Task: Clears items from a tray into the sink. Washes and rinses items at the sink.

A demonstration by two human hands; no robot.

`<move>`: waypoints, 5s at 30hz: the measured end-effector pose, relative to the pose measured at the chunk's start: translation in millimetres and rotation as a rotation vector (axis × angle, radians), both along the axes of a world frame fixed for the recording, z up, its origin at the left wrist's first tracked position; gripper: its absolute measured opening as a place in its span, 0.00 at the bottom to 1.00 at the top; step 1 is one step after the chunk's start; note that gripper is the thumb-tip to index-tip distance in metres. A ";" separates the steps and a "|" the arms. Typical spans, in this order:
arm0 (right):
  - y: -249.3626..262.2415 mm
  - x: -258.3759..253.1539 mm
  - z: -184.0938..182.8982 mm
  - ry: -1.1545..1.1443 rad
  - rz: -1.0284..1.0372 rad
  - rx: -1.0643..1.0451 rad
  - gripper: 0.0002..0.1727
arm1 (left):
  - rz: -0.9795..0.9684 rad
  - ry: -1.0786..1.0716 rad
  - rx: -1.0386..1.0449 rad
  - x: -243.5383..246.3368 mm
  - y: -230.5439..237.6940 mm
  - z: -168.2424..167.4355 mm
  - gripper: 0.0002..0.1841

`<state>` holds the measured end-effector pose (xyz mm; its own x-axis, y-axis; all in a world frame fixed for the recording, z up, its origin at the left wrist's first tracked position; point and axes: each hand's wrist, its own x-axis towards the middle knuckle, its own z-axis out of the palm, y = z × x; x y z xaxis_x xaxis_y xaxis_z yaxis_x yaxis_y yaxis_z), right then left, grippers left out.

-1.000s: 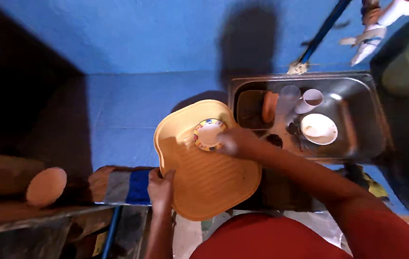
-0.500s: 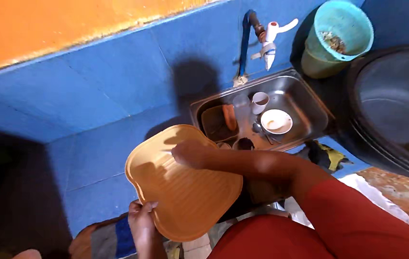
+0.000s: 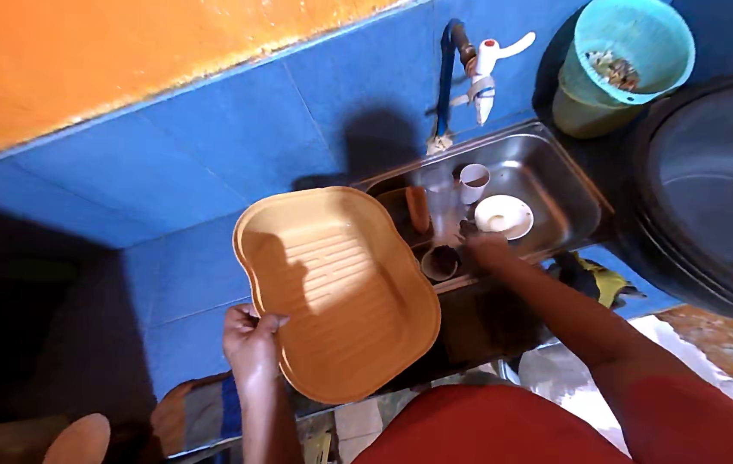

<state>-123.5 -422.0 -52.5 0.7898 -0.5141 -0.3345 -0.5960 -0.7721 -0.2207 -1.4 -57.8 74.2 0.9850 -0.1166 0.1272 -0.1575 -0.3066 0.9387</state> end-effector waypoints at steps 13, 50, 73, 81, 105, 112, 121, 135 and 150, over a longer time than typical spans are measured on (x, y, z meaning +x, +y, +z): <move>16.1 30.6 -30.6 -0.111 0.136 0.259 0.22 | 0.132 0.225 0.090 31.8 32.7 -47.6 0.15; -34.5 1.4 -35.8 -1.380 -0.845 1.600 0.25 | -0.277 -0.120 -0.390 -18.8 -119.2 21.2 0.15; -11.8 90.8 76.8 -1.077 -0.449 0.485 0.22 | -0.221 0.316 -0.497 -20.2 -128.2 -33.3 0.26; 59.8 92.2 110.5 -1.317 -0.049 0.353 0.21 | -0.213 0.317 -0.553 -20.2 -129.1 -29.9 0.27; 20.3 41.9 39.1 -0.964 -0.623 0.608 0.22 | -0.204 0.200 -0.677 -11.1 -140.7 -27.9 0.28; 102.7 54.4 50.7 -1.308 -0.801 0.955 0.27 | -0.199 0.116 -0.679 -5.2 -160.5 -29.0 0.28; -2.0 61.8 7.1 -1.041 -0.967 1.069 0.28 | -0.306 0.174 -0.607 -10.5 -101.7 -24.8 0.29; -7.7 77.6 -30.2 -1.374 -1.106 1.556 0.26 | -0.173 -0.329 -0.136 -2.8 -74.9 -39.4 0.31; -11.9 81.4 -71.1 -0.288 -0.161 0.551 0.25 | 0.194 -0.221 -0.202 -5.5 -96.5 9.9 0.30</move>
<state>-42.1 -433.9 -123.7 0.8143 -0.4475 -0.3696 -0.5531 -0.4055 -0.7278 -6.9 -154.4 84.1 0.9324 0.1194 0.3411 -0.3205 -0.1629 0.9331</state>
